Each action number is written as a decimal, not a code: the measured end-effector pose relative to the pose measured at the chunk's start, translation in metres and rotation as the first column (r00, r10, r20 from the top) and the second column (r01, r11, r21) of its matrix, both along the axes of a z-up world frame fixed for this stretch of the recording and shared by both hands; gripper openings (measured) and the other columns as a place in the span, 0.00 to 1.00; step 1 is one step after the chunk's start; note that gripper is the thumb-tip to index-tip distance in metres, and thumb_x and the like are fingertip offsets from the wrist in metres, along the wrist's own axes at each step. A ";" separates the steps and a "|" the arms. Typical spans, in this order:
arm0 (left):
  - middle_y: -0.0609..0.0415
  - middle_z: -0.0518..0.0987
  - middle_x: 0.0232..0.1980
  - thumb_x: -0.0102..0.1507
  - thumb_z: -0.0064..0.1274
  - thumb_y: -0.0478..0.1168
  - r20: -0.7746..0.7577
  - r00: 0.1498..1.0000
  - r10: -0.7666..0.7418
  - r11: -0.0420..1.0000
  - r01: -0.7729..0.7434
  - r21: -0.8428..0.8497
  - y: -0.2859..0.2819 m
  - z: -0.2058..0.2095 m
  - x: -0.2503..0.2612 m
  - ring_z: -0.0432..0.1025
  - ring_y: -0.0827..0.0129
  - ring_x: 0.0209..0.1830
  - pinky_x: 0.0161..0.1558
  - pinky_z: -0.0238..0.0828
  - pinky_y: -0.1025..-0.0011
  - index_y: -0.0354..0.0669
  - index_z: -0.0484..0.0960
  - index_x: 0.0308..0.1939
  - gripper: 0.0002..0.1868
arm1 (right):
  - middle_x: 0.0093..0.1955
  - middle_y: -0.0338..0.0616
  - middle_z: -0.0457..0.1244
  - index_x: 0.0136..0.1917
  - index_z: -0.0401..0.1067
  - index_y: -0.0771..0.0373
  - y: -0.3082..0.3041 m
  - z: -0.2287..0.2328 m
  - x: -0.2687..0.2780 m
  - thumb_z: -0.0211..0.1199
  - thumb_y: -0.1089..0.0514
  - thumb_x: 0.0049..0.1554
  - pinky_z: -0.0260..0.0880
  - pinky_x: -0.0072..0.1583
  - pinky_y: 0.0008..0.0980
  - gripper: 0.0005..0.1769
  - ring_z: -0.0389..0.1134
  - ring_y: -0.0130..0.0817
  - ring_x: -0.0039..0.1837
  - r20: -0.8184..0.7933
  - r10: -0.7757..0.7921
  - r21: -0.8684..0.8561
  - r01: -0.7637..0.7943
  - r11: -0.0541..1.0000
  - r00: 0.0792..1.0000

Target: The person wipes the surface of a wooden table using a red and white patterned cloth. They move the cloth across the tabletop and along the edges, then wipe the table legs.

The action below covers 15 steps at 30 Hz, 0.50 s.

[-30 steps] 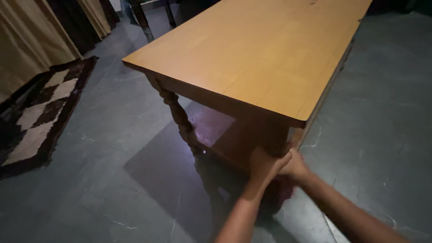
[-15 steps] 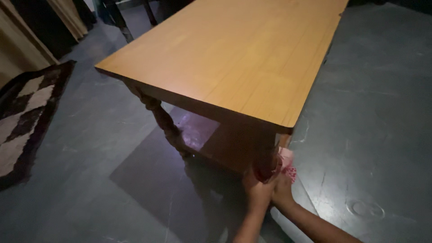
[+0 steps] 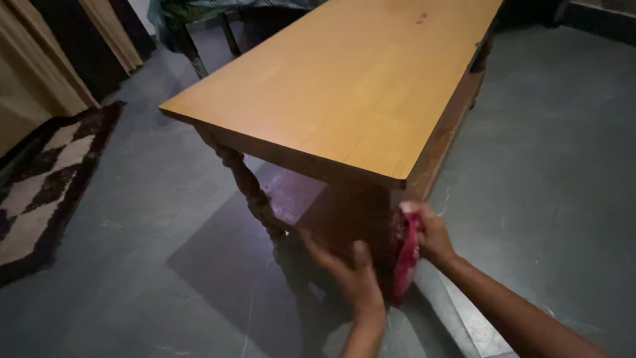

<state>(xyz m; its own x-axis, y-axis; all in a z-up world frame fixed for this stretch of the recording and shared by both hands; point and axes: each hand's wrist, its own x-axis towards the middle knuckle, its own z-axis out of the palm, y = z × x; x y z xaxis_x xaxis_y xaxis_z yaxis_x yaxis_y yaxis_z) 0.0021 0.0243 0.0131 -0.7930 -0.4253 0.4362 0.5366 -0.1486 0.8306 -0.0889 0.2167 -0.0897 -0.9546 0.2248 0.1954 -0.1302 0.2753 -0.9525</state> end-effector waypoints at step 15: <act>0.53 0.81 0.54 0.62 0.60 0.54 -0.584 0.812 -0.002 0.552 -0.486 -0.677 0.008 0.183 -0.028 0.73 0.58 0.61 0.74 0.59 0.51 0.45 0.84 0.52 0.21 | 0.59 0.42 0.63 0.67 0.65 0.68 -0.044 0.242 0.033 0.57 0.45 0.71 0.66 0.60 0.26 0.24 0.64 0.29 0.57 -0.843 -0.198 -0.249 -0.035 0.968 0.500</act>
<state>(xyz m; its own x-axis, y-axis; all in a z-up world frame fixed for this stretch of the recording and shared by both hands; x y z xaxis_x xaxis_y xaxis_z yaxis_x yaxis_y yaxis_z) -0.0260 0.0323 0.1962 -0.2955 0.1301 0.9464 0.7766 0.6097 0.1586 -0.0559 0.1726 0.1525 -0.3164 0.4371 0.8420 -0.8989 0.1455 -0.4133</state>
